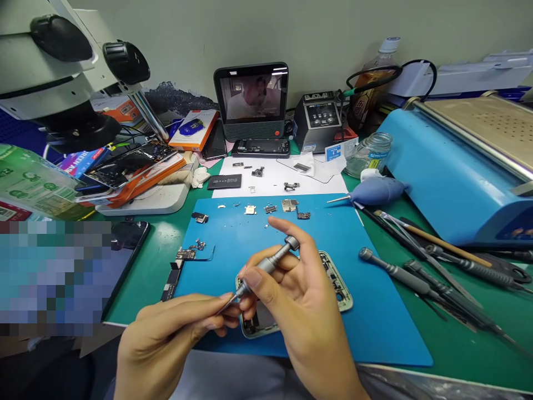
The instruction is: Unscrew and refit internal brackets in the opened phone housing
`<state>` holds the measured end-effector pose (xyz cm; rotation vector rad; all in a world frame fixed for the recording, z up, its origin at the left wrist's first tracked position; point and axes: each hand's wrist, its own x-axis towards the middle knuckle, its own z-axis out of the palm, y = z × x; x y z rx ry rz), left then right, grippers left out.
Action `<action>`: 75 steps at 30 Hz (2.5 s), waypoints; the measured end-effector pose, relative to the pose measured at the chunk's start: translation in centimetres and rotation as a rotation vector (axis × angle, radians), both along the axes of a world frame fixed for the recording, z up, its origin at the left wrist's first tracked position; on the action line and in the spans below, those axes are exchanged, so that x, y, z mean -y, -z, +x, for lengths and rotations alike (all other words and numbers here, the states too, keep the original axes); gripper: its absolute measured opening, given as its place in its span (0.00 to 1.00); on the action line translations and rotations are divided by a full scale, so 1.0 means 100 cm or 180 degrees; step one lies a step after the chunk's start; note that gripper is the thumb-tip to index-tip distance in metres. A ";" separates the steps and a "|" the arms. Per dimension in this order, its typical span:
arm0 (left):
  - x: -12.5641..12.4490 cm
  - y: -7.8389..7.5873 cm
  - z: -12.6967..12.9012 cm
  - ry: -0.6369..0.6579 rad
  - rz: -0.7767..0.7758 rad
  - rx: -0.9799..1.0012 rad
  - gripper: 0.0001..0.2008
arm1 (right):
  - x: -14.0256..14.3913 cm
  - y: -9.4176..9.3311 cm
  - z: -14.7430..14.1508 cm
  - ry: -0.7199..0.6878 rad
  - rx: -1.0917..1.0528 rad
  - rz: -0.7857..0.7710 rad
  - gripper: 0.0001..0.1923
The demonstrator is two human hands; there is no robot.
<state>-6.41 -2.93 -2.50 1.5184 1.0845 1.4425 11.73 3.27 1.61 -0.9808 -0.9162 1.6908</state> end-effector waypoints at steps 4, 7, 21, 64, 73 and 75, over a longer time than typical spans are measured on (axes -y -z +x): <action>0.000 -0.001 0.000 -0.0001 -0.0047 -0.0026 0.23 | 0.001 -0.004 -0.003 0.0144 0.0111 -0.0146 0.36; -0.001 0.000 0.000 -0.0019 -0.0073 -0.0043 0.22 | 0.000 -0.001 -0.001 0.0066 0.0083 -0.0027 0.37; -0.001 0.000 -0.001 -0.0013 -0.0011 -0.0062 0.21 | -0.002 0.005 0.002 -0.0082 -0.0018 0.0075 0.34; 0.009 0.024 0.034 -0.1925 0.0879 -0.3058 0.12 | -0.002 0.012 -0.017 0.0778 0.2428 0.2567 0.31; 0.008 0.026 0.034 -0.1972 0.0928 -0.2957 0.13 | -0.007 0.018 -0.008 0.0747 0.2671 0.2908 0.32; 0.008 0.026 0.034 -0.1973 0.0915 -0.2920 0.13 | -0.006 0.018 -0.004 0.0560 0.2781 0.3138 0.34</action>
